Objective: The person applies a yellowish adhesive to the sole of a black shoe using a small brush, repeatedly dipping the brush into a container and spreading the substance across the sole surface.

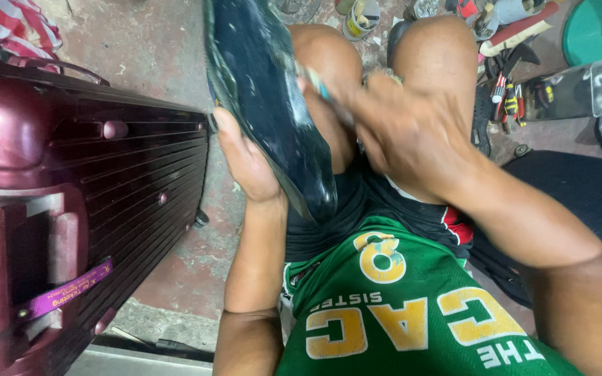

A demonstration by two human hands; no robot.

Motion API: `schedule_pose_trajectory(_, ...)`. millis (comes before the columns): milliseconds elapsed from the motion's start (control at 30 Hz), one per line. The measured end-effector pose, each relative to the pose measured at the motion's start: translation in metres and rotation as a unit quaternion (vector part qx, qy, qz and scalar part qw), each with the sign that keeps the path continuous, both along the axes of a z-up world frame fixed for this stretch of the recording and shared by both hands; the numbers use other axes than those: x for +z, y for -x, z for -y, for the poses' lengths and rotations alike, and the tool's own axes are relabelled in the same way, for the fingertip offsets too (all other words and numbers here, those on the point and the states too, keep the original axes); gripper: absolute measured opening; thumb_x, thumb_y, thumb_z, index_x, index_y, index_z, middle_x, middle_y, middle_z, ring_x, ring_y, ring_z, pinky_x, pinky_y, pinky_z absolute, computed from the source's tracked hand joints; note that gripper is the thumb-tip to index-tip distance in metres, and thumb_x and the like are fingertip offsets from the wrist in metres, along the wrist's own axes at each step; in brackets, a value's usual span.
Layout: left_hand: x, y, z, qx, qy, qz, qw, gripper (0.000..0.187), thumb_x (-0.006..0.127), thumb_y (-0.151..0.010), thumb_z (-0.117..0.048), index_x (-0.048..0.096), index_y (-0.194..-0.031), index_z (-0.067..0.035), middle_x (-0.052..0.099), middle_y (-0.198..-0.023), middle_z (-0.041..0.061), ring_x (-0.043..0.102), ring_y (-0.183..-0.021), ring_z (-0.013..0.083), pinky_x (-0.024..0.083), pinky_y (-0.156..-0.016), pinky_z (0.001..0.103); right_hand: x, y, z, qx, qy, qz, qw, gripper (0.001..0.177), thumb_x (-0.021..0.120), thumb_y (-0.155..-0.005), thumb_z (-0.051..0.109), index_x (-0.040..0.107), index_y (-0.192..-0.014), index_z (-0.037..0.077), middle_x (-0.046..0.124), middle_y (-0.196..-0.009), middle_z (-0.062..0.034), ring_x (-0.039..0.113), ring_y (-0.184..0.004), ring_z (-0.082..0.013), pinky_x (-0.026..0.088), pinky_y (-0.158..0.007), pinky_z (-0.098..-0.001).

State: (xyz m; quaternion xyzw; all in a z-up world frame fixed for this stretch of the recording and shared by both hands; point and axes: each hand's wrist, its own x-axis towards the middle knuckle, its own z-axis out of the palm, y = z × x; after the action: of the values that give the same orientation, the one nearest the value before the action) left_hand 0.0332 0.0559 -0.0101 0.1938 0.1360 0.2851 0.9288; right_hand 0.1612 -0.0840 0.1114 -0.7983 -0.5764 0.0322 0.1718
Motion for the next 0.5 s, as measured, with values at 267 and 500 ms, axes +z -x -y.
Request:
schedule_pose_trajectory(267,-0.001,-0.011,0.002,-0.002,-0.021,0.038,0.999,0.082,0.032,-0.112,-0.061,0.048,-0.147,0.011,0.062,-0.138,0.021,0.06,-0.129,0.0301,0.048,-0.117,0.041,0.008,0.0,0.005,-0.013,-0.053,-0.005,0.999,0.036,0.072,-0.104,0.009,0.06,-0.138,0.01,0.056,-0.091,-0.0092,0.065,-0.076,-0.0307,0.051,-0.064,-0.042)
schedule_pose_trajectory(500,-0.002,-0.012,-0.014,0.034,-0.021,0.021,0.999,0.077,0.032,-0.113,-0.059,0.048,-0.148,0.008,0.062,-0.136,0.02,0.061,-0.128,0.0322,0.05,-0.112,0.043,0.01,0.011,0.021,0.015,0.019,-0.087,0.996,0.049,0.071,-0.089,0.005,0.065,-0.136,0.013,0.055,-0.083,-0.0083,0.062,-0.066,-0.032,0.048,-0.056,-0.0451)
